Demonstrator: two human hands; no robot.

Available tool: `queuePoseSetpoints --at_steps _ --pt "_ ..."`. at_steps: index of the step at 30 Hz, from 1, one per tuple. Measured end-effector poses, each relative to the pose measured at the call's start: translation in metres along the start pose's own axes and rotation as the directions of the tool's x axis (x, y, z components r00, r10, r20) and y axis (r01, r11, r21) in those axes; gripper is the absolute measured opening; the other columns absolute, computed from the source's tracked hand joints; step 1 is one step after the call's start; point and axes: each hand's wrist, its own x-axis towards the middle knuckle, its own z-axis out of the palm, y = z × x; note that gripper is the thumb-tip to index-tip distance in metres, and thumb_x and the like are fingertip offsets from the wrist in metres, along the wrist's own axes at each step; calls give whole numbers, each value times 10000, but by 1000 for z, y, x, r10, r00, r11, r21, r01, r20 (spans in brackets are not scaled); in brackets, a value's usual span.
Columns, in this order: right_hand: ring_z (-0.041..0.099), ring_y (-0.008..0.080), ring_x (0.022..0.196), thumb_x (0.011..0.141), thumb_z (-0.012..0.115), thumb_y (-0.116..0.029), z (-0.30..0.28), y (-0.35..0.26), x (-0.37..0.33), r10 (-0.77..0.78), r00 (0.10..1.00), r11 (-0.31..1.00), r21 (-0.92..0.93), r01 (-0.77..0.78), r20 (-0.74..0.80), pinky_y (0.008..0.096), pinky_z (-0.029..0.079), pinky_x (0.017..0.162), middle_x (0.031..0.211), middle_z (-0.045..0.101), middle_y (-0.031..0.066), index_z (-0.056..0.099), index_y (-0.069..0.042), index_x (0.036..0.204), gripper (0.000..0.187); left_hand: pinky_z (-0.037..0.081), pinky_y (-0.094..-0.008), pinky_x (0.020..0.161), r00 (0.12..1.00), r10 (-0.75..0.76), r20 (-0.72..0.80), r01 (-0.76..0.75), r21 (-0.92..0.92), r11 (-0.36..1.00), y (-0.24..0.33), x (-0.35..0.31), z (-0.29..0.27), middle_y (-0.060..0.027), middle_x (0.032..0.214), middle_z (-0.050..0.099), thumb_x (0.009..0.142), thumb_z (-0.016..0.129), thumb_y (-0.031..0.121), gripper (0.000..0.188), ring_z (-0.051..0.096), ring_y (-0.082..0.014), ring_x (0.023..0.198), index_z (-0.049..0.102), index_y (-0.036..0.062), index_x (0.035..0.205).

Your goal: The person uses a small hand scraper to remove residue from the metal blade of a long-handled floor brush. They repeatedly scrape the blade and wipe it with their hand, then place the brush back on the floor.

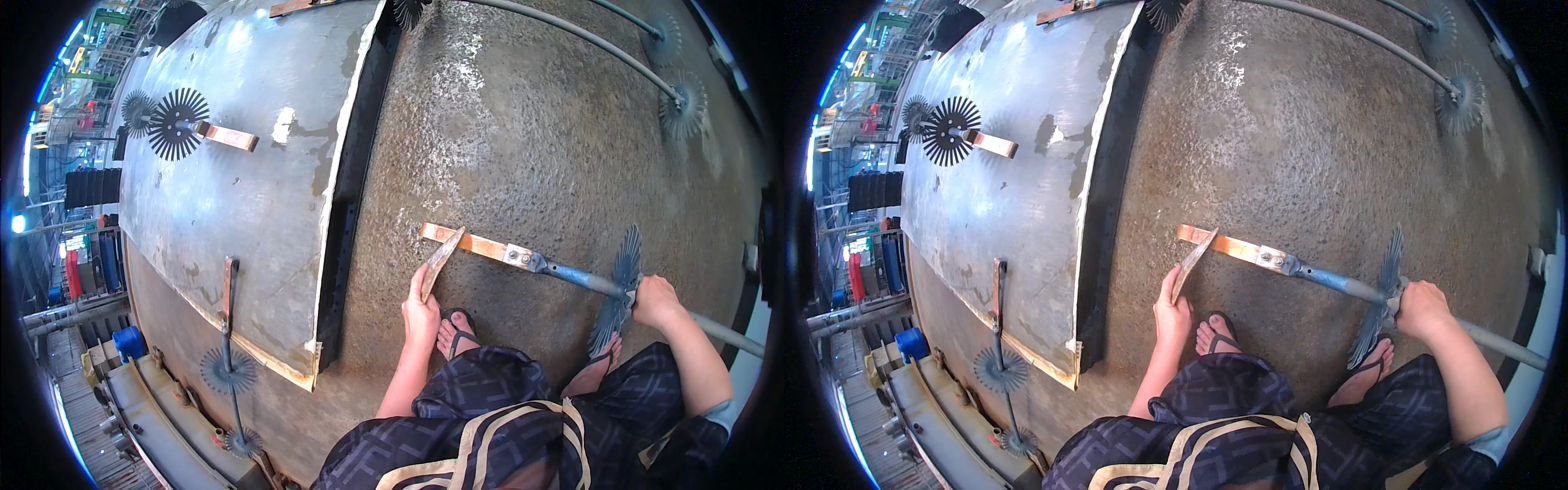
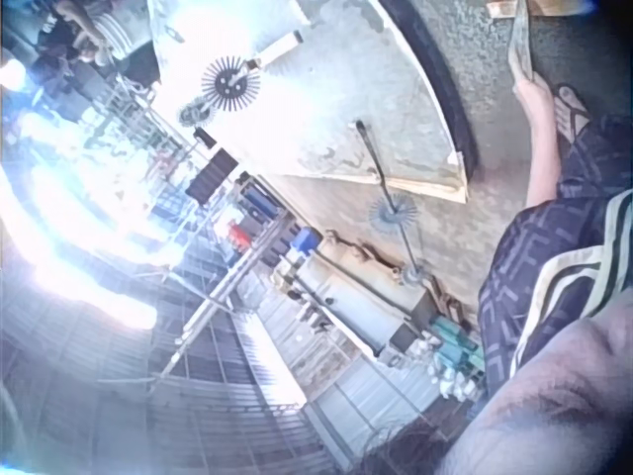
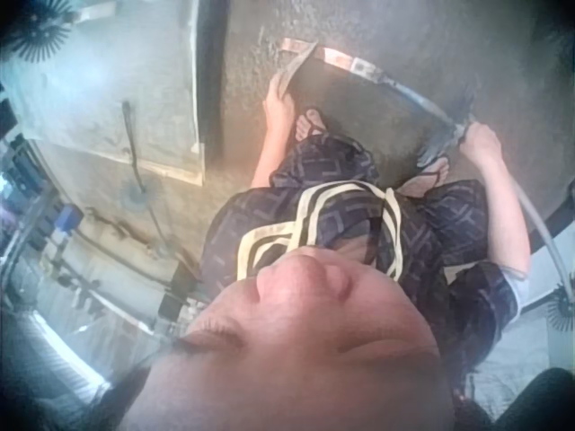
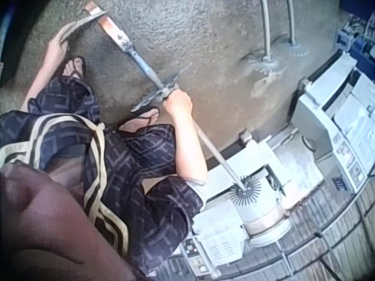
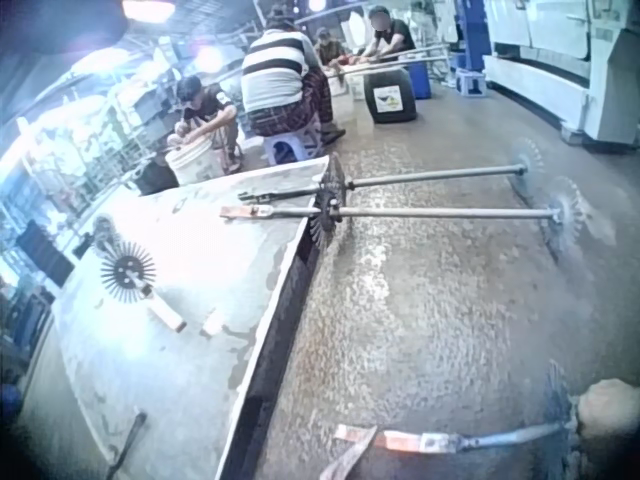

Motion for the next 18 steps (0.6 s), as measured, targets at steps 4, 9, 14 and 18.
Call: queuePoseSetpoints --at_steps 4,9,14,18 --pt "621 347 961 667 660 -118 4 -5 -3 -30 998 999 -41 27 -62 395 496 873 946 653 221 681 27 854 237 513 -388 767 985 -33 -170 32 -10 999 -10 14 -5 -222 998 648 772 395 -82 534 650 -291 861 509 96 1262" --pt "617 369 948 681 663 -106 21 7 -3 -85 984 994 55 94 -158 407 497 859 933 647 241 682 24 851 215 489 -490 799 997 75 -2 -75 62 995 -1 -1 0 -280 986 610 836 449 9 547 598 -448 926 437 248 1328" --pt "621 378 912 678 660 -102 9 -5 -8 -107 984 989 86 120 -140 423 497 836 905 647 240 680 7 853 207 499 -482 787 990 -138 -37 141 91 986 -3 13 -7 -318 954 604 783 454 -50 602 614 -417 942 444 232 1315" --pt "619 384 900 672 660 -116 12 2 -2 -118 980 988 80 132 -161 437 498 820 898 649 229 675 -5 872 230 503 -478 791 989 77 122 -81 21 997 7 -12 23 -290 974 615 790 445 -54 623 601 -427 961 431 270 1322"
